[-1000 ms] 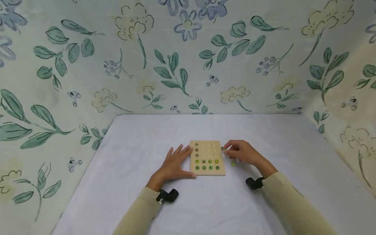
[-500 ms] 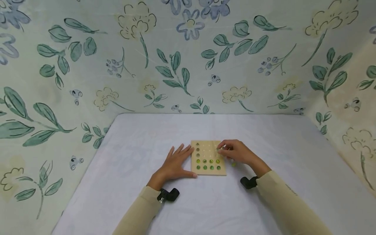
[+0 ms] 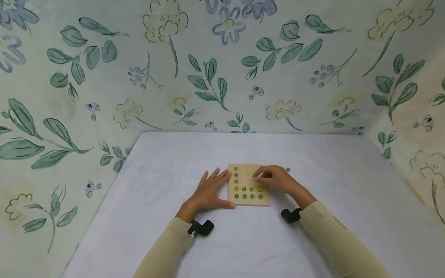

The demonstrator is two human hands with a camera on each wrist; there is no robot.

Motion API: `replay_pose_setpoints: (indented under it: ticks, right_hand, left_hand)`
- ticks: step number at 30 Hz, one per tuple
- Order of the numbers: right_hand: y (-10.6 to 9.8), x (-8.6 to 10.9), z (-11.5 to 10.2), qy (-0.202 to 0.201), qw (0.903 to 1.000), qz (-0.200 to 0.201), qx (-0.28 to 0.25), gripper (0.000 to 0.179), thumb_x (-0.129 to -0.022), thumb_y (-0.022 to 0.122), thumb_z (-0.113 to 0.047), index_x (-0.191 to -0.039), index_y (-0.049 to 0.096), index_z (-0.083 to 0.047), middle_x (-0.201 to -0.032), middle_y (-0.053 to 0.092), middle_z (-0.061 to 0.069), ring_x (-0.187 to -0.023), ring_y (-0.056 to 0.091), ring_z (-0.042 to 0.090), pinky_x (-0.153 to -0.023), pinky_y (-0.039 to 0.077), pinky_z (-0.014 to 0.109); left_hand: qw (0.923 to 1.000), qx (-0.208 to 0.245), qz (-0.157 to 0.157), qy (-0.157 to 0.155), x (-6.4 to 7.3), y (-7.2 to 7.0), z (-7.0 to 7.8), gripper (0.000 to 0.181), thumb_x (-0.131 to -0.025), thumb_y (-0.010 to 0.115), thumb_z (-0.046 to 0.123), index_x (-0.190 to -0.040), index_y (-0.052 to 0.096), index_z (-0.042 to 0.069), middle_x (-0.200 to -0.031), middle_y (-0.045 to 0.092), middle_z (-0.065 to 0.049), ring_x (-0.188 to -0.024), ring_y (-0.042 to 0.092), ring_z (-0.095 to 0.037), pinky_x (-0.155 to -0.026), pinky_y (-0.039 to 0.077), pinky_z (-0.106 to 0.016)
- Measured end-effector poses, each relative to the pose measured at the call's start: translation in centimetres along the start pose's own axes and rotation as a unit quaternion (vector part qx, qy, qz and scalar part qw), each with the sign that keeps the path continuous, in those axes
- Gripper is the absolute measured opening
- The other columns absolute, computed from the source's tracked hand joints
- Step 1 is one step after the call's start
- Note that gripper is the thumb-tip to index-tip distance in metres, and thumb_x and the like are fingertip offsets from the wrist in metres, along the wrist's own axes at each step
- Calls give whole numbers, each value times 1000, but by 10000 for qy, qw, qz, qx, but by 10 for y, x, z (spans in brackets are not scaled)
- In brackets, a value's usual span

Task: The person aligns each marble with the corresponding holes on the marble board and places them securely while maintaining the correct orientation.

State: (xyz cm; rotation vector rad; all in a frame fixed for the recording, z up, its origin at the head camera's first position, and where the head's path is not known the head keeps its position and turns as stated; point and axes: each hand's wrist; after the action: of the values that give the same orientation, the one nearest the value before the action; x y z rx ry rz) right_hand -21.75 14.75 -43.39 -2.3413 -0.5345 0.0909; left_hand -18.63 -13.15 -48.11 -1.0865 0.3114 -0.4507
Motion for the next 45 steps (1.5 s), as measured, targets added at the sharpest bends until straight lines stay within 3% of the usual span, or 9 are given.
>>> replay_pose_setpoints:
  ticks: [21,45]
  right_hand:
    - [14,-11,-8,-317,9993,-123,136,17,-90,69,-26,-105,72,-16,-77,62,0,-67,53,17,-59,46,30]
    - [23,-19,-17,68,9992,-374,95,15,-90,69,-25,-104,73,-21,-78,56,3,-71,50,19,-61,42,30]
  left_hand:
    - [10000,-10,8,39,1,-3,2,111,-68,65,78,-155,22,22,-160,19,2,-148,5,-24,-116,-3,-53]
    - [10000,44,-1,68,1,-3,1,111,-68,65,78,-155,22,22,-160,19,1,-148,5,-24,-116,-4,-53]
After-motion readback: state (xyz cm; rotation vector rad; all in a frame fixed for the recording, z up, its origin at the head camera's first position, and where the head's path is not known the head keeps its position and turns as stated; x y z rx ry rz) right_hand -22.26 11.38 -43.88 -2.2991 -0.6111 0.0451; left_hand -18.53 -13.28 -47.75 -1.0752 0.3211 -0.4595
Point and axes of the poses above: each hand's wrist, its own x-axis away from the middle knuckle, its own y-axis out of the palm, z = x × y
